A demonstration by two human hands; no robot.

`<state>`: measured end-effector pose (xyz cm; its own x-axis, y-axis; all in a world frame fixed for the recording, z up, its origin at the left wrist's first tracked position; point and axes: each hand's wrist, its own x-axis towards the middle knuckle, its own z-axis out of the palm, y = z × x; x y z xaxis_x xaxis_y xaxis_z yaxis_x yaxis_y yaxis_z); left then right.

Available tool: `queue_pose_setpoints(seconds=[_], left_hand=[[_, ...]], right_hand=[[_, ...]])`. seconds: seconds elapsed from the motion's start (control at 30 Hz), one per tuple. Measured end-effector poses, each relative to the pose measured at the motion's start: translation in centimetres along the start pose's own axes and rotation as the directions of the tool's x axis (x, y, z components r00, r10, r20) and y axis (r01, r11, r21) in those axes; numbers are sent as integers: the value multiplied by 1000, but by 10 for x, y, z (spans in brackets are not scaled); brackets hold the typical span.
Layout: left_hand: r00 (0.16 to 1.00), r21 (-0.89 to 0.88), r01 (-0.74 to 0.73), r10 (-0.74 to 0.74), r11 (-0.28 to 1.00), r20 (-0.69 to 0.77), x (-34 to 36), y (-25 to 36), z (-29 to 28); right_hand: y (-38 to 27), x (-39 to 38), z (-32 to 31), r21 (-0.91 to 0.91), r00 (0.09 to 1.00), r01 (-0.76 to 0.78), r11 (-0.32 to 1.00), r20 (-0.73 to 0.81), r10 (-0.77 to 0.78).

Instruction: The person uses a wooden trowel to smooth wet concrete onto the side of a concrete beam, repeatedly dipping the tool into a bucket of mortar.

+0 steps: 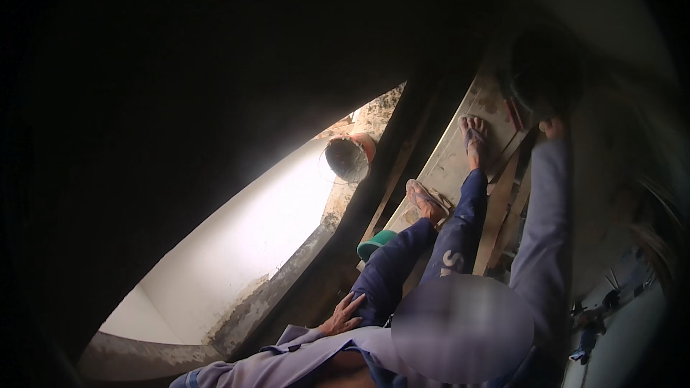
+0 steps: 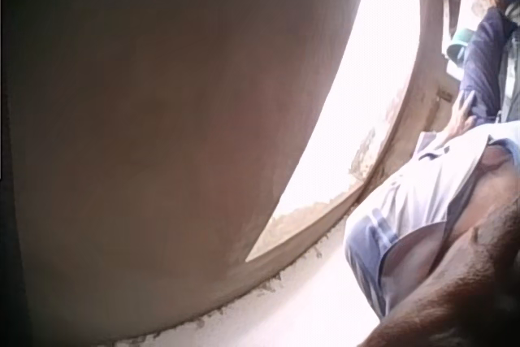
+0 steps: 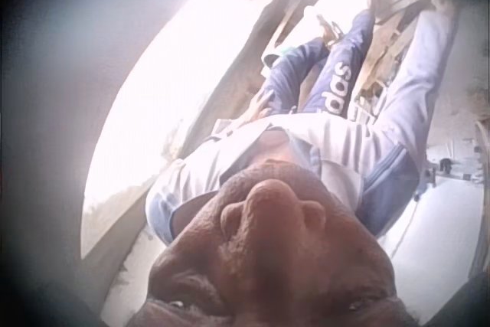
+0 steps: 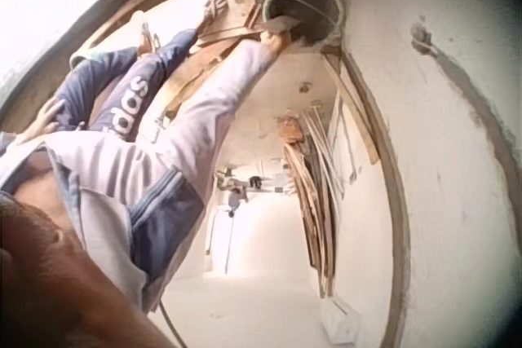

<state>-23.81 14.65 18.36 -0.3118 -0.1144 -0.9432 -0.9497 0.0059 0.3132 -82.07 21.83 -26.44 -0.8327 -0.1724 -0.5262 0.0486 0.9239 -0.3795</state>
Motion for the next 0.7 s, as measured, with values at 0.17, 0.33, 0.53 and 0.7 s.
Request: queue_pose_setpoints(seconds=[0.17,0.33,0.53,0.7], left_hand=[[997,-73,-22,27,997,73,-4,-8,-12],[997,-582,-56,81,812,17,-22,0,-36],[890,-543,-270,-8,795,-456,-63,16,-111],[801,-545,-460,63,701,-595,-98,15,-122]], right_hand=[[-62,-122,-104,725,993,-55,686,110,-36],[-221,-291,-181,709,780,448,545,-11,-626],[-407,-462,-263,336,196,941,40,-444,-874],[-489,-541,-336,284,-7,942,-182,-523,-852]])
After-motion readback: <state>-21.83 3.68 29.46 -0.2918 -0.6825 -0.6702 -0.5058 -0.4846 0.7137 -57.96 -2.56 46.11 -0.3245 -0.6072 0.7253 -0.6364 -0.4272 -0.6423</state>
